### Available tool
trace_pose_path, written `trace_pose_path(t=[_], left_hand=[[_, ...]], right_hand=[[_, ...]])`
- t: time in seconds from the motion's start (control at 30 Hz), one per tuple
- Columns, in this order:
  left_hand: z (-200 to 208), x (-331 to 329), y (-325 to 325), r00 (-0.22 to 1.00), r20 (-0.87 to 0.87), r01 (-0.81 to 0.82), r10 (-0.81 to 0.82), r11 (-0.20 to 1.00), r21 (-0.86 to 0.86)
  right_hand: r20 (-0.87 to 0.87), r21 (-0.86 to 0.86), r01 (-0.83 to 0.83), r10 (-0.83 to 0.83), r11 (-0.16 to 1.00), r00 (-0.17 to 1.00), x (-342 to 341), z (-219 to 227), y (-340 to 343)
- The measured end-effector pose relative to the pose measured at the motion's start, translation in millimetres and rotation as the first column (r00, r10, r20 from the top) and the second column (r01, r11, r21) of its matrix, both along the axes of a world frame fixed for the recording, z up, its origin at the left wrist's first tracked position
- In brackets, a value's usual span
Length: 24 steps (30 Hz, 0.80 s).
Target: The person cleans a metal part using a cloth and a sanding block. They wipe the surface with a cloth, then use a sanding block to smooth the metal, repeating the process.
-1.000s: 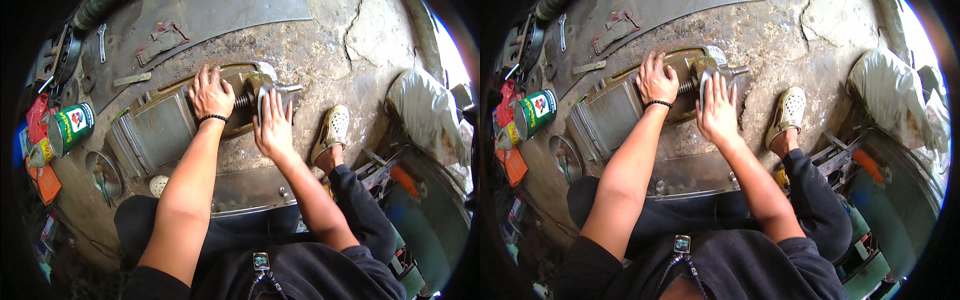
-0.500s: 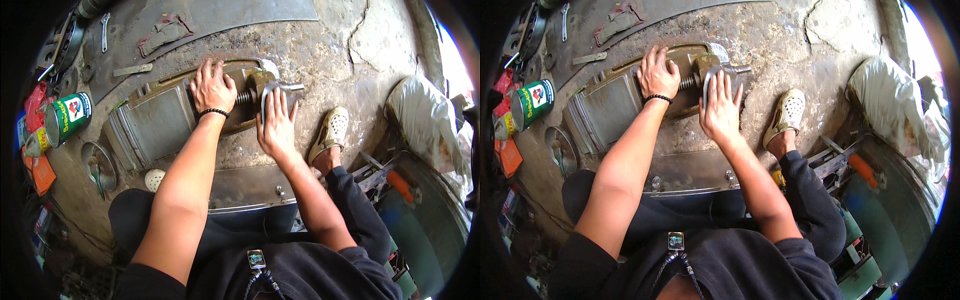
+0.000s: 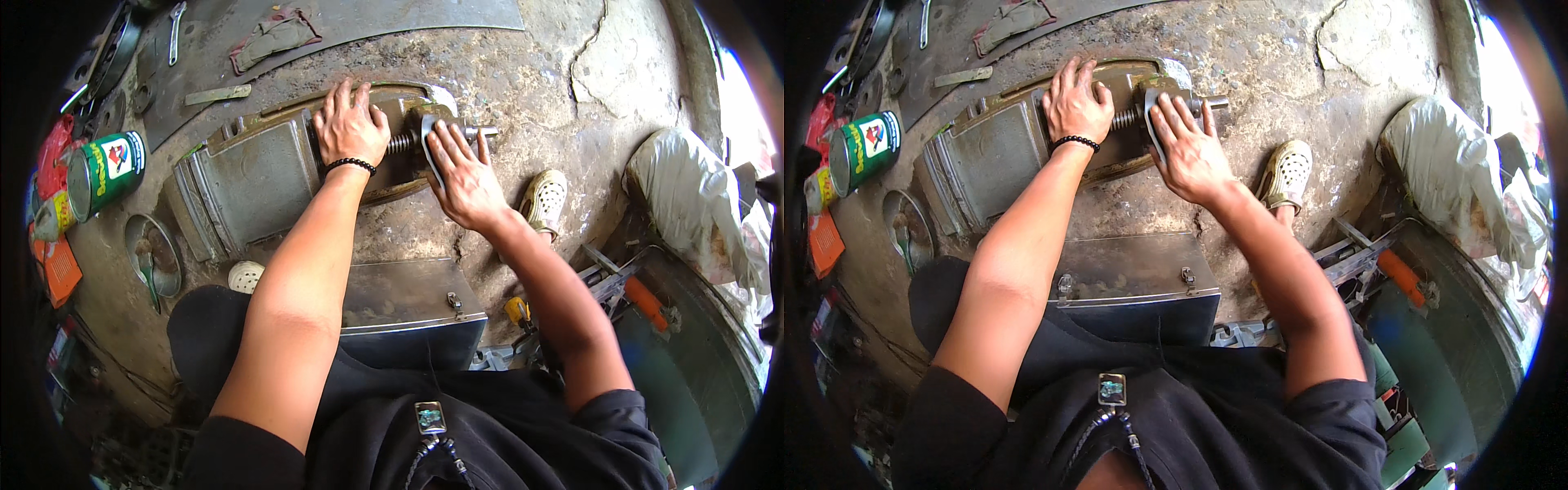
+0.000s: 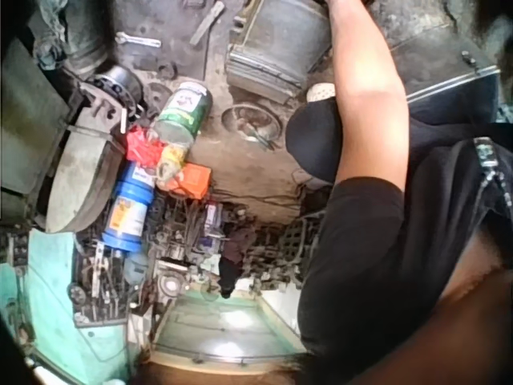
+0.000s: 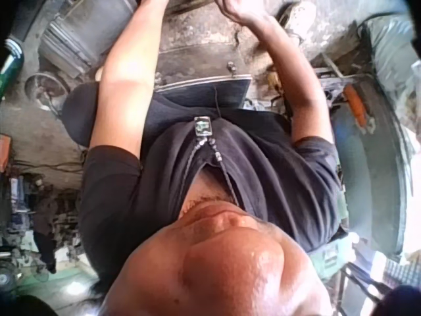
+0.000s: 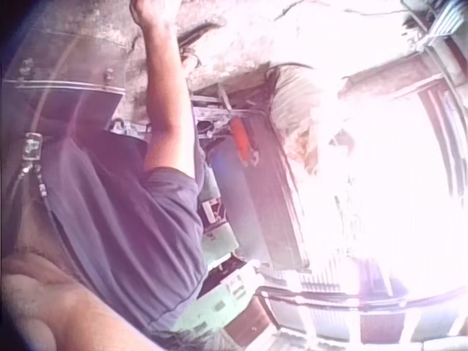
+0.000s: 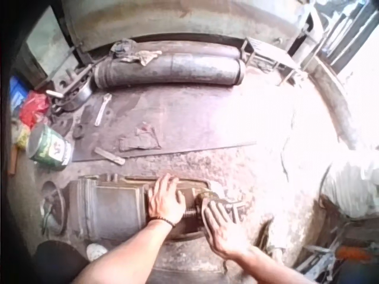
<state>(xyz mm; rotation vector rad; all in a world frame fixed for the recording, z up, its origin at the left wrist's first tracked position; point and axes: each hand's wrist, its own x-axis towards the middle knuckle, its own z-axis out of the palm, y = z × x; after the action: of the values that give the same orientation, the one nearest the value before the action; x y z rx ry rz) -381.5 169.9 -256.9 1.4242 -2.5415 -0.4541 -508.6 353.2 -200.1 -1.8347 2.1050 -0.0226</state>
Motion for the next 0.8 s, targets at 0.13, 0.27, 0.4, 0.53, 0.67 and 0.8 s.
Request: trace_pose_path(t=[0.13, 0.27, 0.4, 0.53, 0.67, 0.8], left_hand=[[-1, 3, 2, 1.0, 0.008, -0.02, 0.02, 1.0, 0.012], [0, 2, 3, 0.999, 0.01, -0.043, 0.043, 0.999, 0.005], [0, 1, 2, 0.999, 0.025, -0.023, 0.023, 1.0, 0.0], [-3, 0, 2, 1.0, 0.014, -0.022, 0.023, 0.998, -0.067], [-3, 1, 4, 0.999, 0.019, -0.042, 0.044, 0.994, -0.098], [-1, 0, 5, 1.0, 0.018, -0.018, 0.021, 0.991, -0.133]], right_hand=[[-0.021, 0.333, -0.372, 0.401, 0.866, 0.916, -36, 13, 12], [-0.009, 0.255, -0.474, 0.492, 0.843, 0.871, -57, 21, 0], [-0.035, 0.268, -0.397, 0.421, 0.878, 0.906, -47, 19, -1], [0.035, 0.169, -0.273, 0.271, 0.947, 0.962, -34, 2, 21], [0.06, -0.141, -0.256, 0.266, 0.956, 0.962, -35, -15, 28], [0.039, 0.205, -0.332, 0.331, 0.921, 0.943, -42, -8, 11]])
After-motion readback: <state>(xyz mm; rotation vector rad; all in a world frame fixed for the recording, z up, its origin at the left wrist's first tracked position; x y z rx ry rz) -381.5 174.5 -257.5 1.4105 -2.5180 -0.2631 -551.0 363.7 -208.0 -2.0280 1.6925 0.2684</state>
